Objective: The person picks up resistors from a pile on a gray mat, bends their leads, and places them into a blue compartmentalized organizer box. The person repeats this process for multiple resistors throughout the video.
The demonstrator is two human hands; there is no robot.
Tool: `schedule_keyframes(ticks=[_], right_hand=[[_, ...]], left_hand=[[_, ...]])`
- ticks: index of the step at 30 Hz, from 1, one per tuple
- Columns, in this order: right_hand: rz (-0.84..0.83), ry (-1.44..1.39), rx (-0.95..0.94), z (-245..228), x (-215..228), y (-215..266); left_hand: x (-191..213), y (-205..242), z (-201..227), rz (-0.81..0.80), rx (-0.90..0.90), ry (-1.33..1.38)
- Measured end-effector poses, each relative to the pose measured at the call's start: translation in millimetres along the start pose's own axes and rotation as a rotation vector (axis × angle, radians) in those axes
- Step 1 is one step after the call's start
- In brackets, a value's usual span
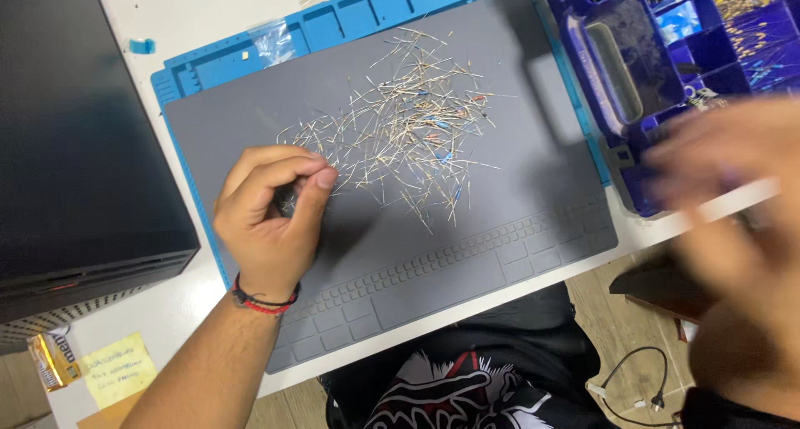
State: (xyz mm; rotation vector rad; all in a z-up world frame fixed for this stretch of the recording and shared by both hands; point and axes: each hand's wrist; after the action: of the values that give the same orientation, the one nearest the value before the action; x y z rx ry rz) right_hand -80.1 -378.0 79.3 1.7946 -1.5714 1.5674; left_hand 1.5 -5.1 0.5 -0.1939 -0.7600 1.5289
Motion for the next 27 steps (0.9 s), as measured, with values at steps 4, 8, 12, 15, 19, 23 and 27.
schedule_keyframes(ticks=[4, 8, 12, 15, 19, 23, 27], right_hand=[[-0.165, 0.105, 0.202, -27.7, -52.9, -39.1], [-0.287, 0.254, 0.218, -21.3, -93.4, -50.2], [-0.31, 0.364, 0.307, -11.3, -109.8, -52.0], [-0.303, 0.402, 0.348, -9.7, -113.3, -52.1], [-0.209, 0.393, 0.448, -12.3, -119.6, -58.2], [-0.181, 0.192, 0.379, -5.6, -125.6, -55.6], [-0.113, 0.05, 0.322, 1.6, -129.5, -53.3]], left_hand=[[2.6, -2.0, 0.8, -0.019, -0.038, 0.006], [3.1, -4.9, 4.9, -0.028, -0.064, 0.066], [3.0, -6.4, 7.7, -0.061, -0.101, 0.098], [4.3, -5.7, 7.7, -0.075, -0.087, 0.078], [4.0, -4.9, 6.2, -0.079, -0.095, 0.093], [1.7, -5.4, 4.1, -0.149, -0.102, 0.087], [2.6, -8.6, 10.0, -0.366, -0.164, 0.046]])
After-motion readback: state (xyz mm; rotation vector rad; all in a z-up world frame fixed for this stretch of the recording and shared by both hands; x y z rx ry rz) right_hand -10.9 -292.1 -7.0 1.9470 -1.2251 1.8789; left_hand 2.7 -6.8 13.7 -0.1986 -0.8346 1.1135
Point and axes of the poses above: each hand's wrist, its own y-axis away from the middle knuckle, its own x-axis out of the back of the hand, z = x × y
